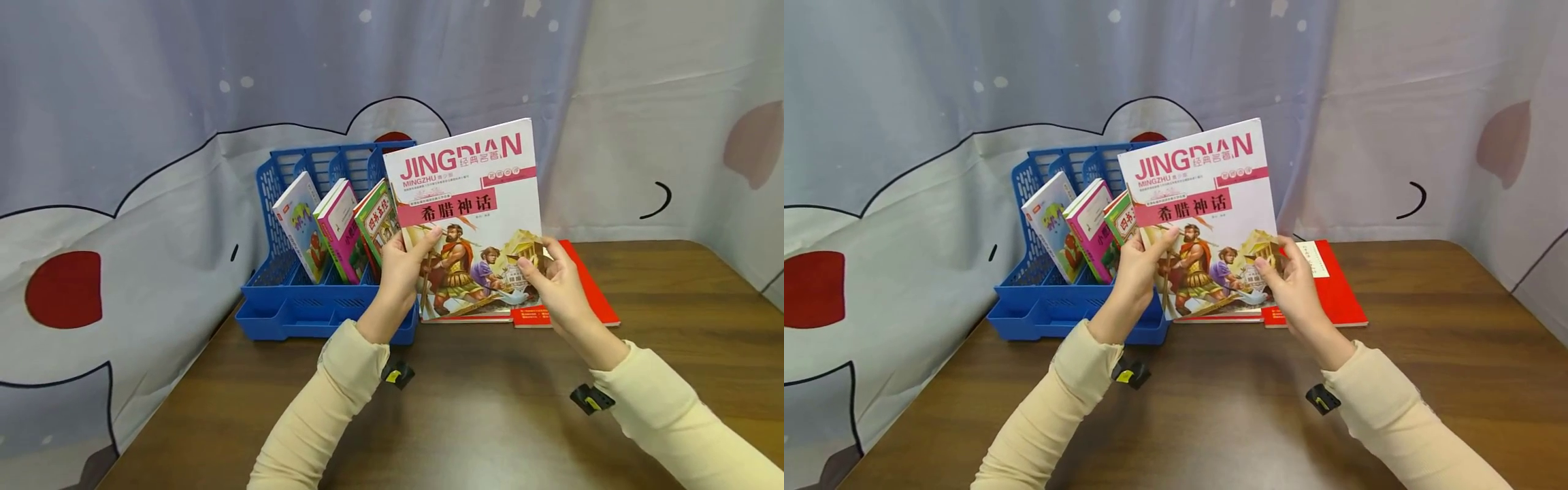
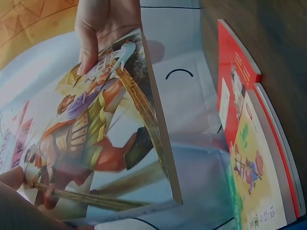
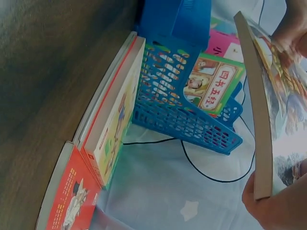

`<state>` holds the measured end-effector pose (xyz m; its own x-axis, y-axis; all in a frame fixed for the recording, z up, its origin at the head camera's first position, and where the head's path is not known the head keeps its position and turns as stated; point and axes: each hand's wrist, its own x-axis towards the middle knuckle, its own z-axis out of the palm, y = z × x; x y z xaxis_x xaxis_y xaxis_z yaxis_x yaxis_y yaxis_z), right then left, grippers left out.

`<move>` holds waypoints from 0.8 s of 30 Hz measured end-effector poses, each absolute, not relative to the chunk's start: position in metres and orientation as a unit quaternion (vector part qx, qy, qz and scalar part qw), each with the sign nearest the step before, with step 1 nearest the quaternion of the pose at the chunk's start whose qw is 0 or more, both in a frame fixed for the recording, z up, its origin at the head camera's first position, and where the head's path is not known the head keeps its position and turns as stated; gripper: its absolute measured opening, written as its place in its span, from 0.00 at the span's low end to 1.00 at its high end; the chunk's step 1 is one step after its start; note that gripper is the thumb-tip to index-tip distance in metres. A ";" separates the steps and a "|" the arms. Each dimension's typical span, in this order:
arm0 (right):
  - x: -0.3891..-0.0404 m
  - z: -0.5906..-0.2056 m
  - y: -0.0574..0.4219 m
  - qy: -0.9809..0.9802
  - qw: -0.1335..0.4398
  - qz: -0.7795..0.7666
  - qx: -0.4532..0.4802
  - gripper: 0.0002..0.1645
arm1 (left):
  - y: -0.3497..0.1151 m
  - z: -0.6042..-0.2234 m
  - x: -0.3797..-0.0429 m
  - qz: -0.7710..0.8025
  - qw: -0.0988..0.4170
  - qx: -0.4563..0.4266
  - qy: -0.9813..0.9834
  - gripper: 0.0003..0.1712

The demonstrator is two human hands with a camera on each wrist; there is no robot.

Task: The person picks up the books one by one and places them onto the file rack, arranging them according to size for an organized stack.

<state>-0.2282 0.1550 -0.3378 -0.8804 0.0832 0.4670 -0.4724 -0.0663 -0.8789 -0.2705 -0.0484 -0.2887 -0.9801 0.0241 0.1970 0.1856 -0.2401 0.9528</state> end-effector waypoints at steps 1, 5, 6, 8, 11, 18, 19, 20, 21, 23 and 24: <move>-0.227 -0.339 0.155 -0.654 0.198 0.716 0.146 0.14 | -0.049 -0.289 -0.270 -0.778 0.048 -0.088 -0.620 0.08; -0.225 -0.341 0.155 -0.639 0.206 0.726 0.145 0.15 | -0.055 -0.290 -0.272 -0.740 0.032 -0.101 -0.665 0.12; -0.225 -0.342 0.155 -0.636 0.210 0.728 0.146 0.15 | -0.058 -0.289 -0.274 -0.731 0.030 -0.107 -0.673 0.14; -0.226 -0.342 0.157 -0.631 0.216 0.730 0.150 0.15 | -0.063 -0.285 -0.279 -0.719 0.028 -0.122 -0.683 0.18; -0.228 -0.345 0.158 -0.627 0.218 0.732 0.156 0.15 | -0.071 -0.274 -0.286 -0.719 0.030 -0.147 -0.679 0.23; -0.231 -0.355 0.155 -0.612 0.214 0.746 0.153 0.15 | -0.077 -0.246 -0.303 -0.740 0.022 -0.185 -0.646 0.23; -0.232 -0.356 0.155 -0.608 0.216 0.749 0.151 0.15 | -0.076 -0.244 -0.304 -0.744 0.020 -0.188 -0.641 0.23; -0.232 -0.356 0.154 -0.604 0.217 0.752 0.151 0.15 | -0.076 -0.242 -0.305 -0.748 0.019 -0.189 -0.636 0.22; -0.232 -0.356 0.153 -0.600 0.218 0.755 0.151 0.14 | -0.076 -0.241 -0.306 -0.752 0.018 -0.189 -0.631 0.22; -0.233 -0.356 0.152 -0.593 0.219 0.760 0.151 0.14 | -0.074 -0.240 -0.306 -0.765 0.020 -0.187 -0.616 0.22; -0.234 -0.356 0.151 -0.590 0.219 0.762 0.152 0.14 | -0.074 -0.240 -0.306 -0.774 0.020 -0.185 -0.606 0.22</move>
<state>-0.2340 0.1508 -0.3556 -0.8581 0.1545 0.4897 -0.5128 -0.2071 -0.8332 -0.3061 -0.0737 -0.2396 -0.9310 0.1931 0.3097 0.2544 -0.2649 0.9301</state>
